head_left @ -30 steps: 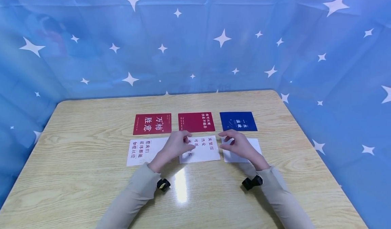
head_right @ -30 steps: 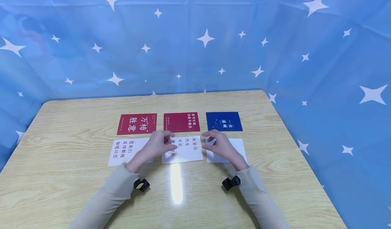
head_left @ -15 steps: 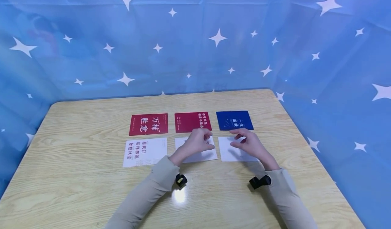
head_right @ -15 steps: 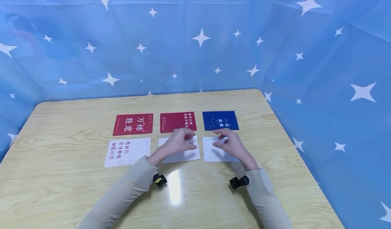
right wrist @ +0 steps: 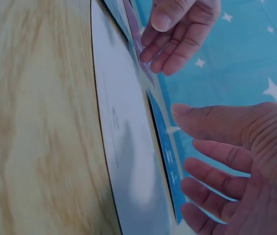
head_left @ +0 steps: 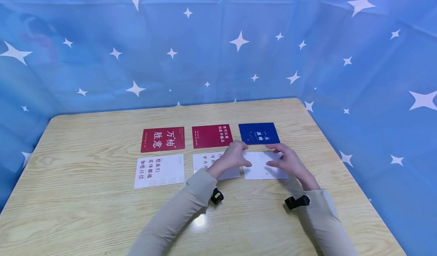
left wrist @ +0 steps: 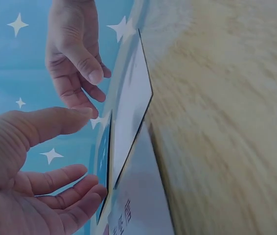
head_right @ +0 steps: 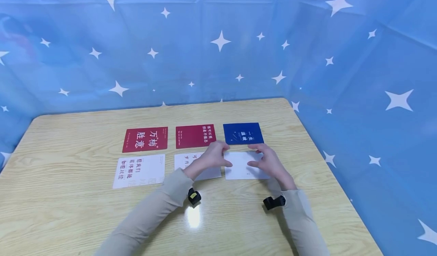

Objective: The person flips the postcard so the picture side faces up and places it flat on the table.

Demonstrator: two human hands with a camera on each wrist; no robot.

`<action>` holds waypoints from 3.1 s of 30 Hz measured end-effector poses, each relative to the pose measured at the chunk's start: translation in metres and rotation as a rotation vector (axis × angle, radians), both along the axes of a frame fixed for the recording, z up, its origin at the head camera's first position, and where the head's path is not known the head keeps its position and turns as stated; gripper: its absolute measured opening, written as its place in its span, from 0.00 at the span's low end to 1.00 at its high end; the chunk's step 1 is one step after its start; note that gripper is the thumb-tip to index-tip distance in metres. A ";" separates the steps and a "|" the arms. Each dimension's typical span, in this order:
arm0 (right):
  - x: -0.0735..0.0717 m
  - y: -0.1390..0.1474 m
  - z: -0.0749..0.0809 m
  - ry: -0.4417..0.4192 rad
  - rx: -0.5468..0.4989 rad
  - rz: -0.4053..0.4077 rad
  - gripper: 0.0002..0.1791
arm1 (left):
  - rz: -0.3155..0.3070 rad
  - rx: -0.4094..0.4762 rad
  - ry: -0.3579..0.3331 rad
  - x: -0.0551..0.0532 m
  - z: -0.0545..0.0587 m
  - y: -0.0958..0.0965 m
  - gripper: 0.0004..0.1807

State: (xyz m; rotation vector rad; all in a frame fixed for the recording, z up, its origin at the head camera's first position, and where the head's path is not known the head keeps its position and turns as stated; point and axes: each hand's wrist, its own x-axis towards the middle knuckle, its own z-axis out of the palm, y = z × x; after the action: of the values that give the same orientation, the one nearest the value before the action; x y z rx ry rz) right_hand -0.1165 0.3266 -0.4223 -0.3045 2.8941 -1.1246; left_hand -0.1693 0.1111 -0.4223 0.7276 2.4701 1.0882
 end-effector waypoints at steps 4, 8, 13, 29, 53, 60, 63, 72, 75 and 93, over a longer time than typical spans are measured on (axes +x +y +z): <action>0.001 0.008 -0.003 0.006 0.022 0.019 0.29 | -0.003 -0.060 0.009 0.000 -0.002 0.007 0.34; 0.000 0.013 -0.009 0.023 0.036 0.050 0.31 | 0.000 -0.098 0.005 -0.001 -0.004 0.012 0.30; 0.000 0.016 -0.013 0.032 0.084 0.054 0.32 | 0.013 -0.124 0.015 -0.002 -0.007 0.017 0.23; -0.016 0.015 -0.003 -0.062 0.303 0.001 0.29 | -0.040 -0.269 0.106 -0.005 -0.002 0.020 0.16; -0.008 0.021 0.007 -0.162 0.334 -0.156 0.28 | -0.054 -0.281 0.101 -0.003 0.000 0.020 0.24; 0.004 0.037 0.003 -0.128 0.243 -0.176 0.24 | -0.014 -0.146 0.030 -0.002 0.002 0.015 0.24; 0.010 0.042 0.004 -0.126 0.141 -0.168 0.23 | -0.006 -0.060 -0.017 -0.002 0.002 0.013 0.23; 0.020 0.051 0.014 -0.067 -0.133 -0.113 0.15 | 0.001 0.160 -0.122 -0.006 0.002 0.005 0.14; 0.020 0.054 0.015 -0.069 -0.137 -0.102 0.11 | 0.008 0.184 -0.128 -0.006 0.004 0.003 0.12; 0.022 0.059 0.020 -0.001 -0.276 -0.126 0.04 | 0.004 0.346 -0.046 -0.003 0.012 -0.010 0.01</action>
State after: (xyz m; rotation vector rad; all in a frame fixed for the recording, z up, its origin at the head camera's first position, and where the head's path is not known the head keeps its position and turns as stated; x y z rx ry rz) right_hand -0.0949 0.3857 -0.4025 -0.1261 2.7890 -1.5464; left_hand -0.1727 0.1012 -0.4101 0.7829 2.2692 1.5383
